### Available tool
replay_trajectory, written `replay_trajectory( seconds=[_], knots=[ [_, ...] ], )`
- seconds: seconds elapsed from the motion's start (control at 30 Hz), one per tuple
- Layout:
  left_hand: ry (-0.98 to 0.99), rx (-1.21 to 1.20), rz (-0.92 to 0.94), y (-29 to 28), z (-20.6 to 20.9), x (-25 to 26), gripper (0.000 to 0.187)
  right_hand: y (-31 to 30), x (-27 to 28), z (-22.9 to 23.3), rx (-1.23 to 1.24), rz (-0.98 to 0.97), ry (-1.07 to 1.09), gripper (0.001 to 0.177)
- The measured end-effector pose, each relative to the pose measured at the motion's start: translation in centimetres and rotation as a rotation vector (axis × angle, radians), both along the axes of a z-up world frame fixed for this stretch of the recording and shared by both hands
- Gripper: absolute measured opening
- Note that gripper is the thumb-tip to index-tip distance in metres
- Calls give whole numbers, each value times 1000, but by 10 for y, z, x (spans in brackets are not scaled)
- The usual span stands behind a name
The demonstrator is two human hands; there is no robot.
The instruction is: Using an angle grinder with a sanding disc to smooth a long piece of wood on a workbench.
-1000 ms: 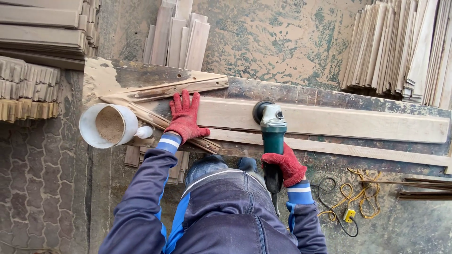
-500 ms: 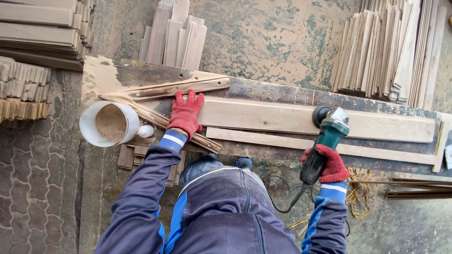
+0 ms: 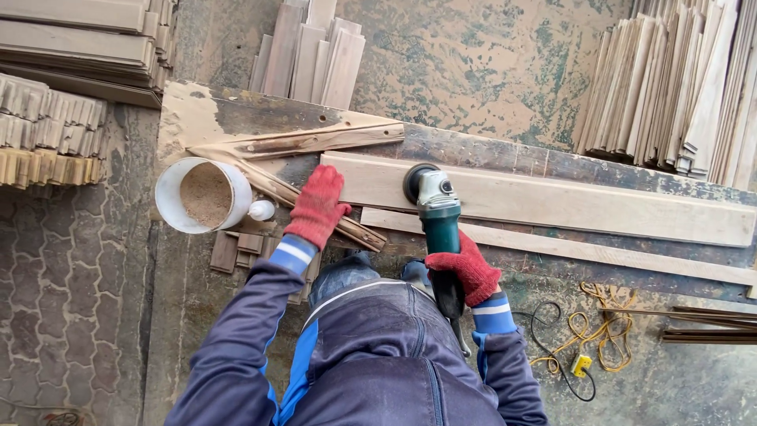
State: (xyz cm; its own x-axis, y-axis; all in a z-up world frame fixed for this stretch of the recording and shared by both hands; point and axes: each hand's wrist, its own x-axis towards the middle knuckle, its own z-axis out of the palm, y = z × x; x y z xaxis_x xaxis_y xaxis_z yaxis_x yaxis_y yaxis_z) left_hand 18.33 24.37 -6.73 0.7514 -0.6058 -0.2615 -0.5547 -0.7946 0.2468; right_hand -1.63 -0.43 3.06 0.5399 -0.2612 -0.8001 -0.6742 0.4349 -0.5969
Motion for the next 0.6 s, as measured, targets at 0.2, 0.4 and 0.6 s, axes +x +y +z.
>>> replay_trajectory(
  seconds=[0.2, 0.4, 0.6],
  knots=[
    [-327, -255, -122, 28, 8, -31, 80, -24, -28, -3, 25, -157, 3, 46],
    [-358, -431, -156, 37, 1, -35, 116, -88, -78, -21, 52, -288, -35, 31],
    [-333, -429, -164, 39, 3, -33, 114, -47, -42, -8, 26, -252, -28, 43]
  ],
)
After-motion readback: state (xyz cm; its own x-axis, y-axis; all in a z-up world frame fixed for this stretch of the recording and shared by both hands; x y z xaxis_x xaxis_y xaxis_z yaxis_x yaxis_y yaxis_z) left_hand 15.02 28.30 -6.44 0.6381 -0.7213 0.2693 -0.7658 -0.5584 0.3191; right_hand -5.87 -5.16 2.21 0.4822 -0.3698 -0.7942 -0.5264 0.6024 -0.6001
